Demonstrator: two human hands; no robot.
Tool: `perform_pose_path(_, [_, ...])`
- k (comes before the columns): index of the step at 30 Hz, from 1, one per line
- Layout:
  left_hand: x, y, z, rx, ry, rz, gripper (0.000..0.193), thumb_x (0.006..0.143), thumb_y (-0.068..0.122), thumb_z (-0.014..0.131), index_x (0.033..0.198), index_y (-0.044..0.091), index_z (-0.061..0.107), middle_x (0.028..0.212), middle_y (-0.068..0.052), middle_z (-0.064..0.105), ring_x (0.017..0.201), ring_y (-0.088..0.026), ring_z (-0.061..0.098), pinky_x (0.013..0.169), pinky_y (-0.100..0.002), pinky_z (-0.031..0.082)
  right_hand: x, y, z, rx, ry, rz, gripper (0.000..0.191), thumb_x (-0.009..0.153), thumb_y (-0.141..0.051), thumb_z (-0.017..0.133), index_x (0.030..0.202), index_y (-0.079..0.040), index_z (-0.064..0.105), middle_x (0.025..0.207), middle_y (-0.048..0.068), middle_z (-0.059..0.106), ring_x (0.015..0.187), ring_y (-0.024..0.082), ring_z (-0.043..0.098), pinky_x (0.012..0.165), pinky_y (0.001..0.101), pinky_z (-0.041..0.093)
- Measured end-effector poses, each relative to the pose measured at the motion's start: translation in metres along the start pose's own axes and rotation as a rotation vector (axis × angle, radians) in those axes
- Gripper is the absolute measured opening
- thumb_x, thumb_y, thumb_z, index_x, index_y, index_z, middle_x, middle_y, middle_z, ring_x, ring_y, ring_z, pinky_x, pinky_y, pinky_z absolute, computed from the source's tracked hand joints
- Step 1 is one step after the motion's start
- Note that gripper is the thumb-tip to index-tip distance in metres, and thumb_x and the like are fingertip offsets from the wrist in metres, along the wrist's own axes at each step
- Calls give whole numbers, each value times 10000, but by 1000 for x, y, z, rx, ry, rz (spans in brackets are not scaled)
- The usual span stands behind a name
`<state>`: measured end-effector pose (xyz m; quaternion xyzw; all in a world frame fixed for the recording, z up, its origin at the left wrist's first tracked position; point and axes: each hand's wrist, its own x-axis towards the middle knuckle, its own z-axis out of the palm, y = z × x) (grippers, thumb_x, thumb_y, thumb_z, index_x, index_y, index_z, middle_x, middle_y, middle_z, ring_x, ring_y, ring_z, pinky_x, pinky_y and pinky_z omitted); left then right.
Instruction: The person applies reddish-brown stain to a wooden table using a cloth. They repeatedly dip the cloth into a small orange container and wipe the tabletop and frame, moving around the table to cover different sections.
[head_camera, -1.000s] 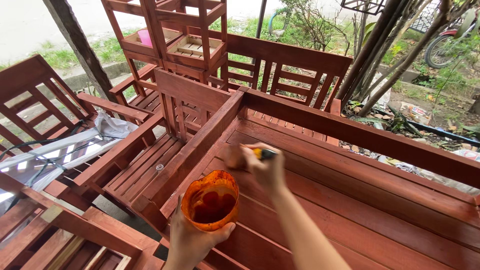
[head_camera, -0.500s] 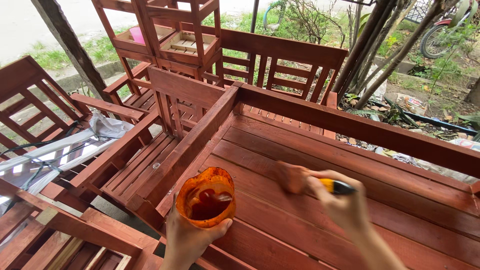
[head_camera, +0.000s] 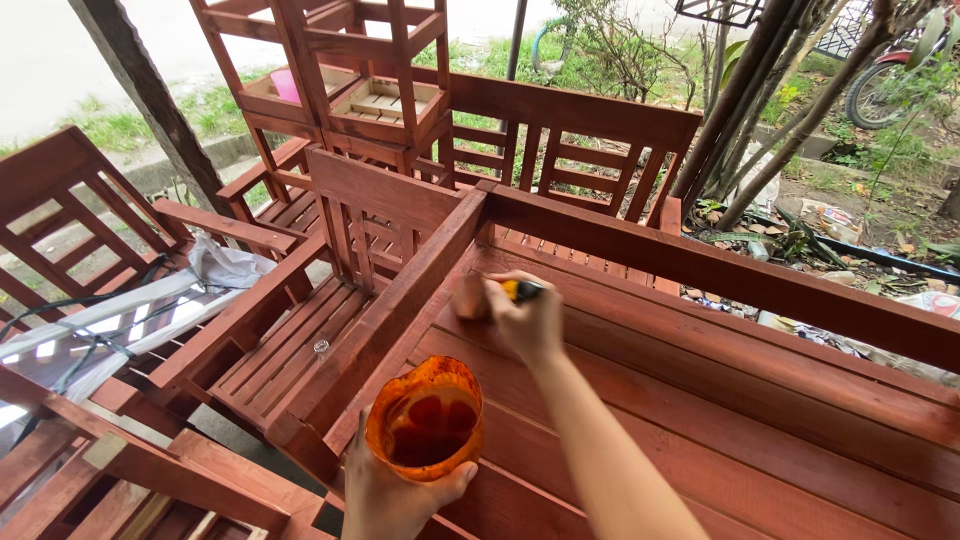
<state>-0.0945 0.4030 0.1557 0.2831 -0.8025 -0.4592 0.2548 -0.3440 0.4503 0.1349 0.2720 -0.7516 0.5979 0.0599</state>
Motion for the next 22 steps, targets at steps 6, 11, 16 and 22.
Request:
perform_pose_path(6, [2, 2, -2, -41, 18, 12, 911, 408, 225, 1012, 1215, 104, 608, 1099, -56, 748, 1008, -217, 756, 942, -396, 566, 13, -10, 1, -42, -53, -20, 95, 889, -157, 762, 945, -106, 820, 674, 12, 733, 535, 73, 593, 450, 211, 423])
perform_pose_path(11, [-3, 1, -2, 23, -13, -35, 877, 445, 259, 1033, 1213, 127, 632, 1047, -39, 768, 1009, -203, 769, 970, -390, 565, -15, 7, -94, -83, -46, -94, 85, 905, -124, 784, 959, -73, 826, 755, 11, 750, 649, 32, 602, 527, 178, 462])
perform_pose_path(16, [-5, 0, 0, -3, 14, -63, 940, 416, 241, 1032, 1244, 121, 602, 1113, -42, 752, 1015, -210, 756, 962, -390, 571, -47, 6, -176, 15, -115, 29, 112, 875, -73, 750, 965, -36, 805, 855, 10, 800, 733, 26, 712, 639, 147, 568])
perform_pose_path(22, [-3, 0, -1, -40, -21, -8, 959, 440, 248, 1015, 1280, 120, 568, 1155, -62, 737, 1046, -210, 756, 964, -392, 586, -35, 12, -102, 84, -97, -79, 95, 904, -76, 756, 974, -44, 813, 859, 17, 785, 687, 30, 656, 566, 147, 517])
